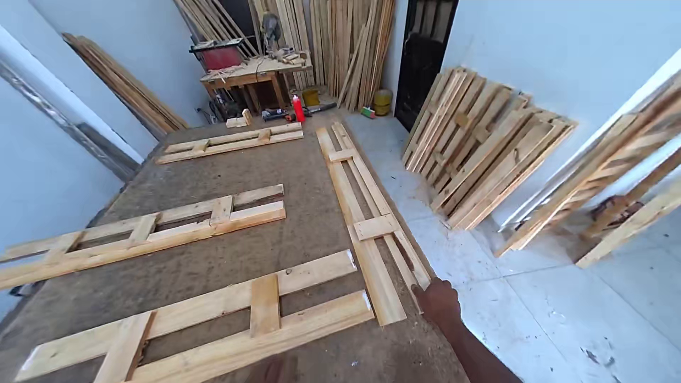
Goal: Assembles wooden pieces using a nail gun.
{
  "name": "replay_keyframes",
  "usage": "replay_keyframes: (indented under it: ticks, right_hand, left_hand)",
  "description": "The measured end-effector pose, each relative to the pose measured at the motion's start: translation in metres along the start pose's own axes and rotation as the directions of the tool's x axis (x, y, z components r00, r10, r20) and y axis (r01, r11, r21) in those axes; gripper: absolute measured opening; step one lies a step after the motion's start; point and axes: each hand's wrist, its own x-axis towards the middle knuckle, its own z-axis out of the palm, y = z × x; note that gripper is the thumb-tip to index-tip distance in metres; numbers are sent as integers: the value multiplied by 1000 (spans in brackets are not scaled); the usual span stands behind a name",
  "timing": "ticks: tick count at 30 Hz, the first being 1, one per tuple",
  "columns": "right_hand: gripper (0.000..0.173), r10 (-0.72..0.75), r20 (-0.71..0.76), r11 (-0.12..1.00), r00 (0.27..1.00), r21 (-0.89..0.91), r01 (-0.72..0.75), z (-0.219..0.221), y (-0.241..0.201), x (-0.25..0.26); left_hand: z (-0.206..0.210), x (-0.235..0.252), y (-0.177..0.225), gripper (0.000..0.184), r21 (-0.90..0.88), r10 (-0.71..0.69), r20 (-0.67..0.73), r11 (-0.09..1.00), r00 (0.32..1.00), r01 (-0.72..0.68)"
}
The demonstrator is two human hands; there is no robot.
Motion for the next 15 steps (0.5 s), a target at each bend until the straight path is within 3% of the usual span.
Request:
replay_keyframes:
  ticks: [3, 5, 8, 12, 15]
  right_hand:
    - [80, 24, 16, 999, 1000, -35, -24, -1, -1, 3]
    - [80, 22, 61, 998, 998, -59, -18, -5, -1, 5]
    - [79, 2, 110, 996, 994, -85, 7, -11, 2, 10]
    - [66, -20, 120, 999, 993, -42, 25, -13, 10, 2]
    - [63, -18, 81, 999, 997, -45, 21, -8, 20, 5]
  left_hand:
    - [8, 75, -6, 94, 114, 110, -19, 988, 994, -108]
    - [19, 107, 0, 111, 240, 146, 41, 959, 988, -152]
    - [11, 133, 12, 104, 292, 169, 73, 939, 983, -183]
    - [-24, 120, 14, 100, 259, 203, 255, 928, 945, -269]
    - [-45, 78, 2, 92, 244, 346, 313, 871, 884, -427]
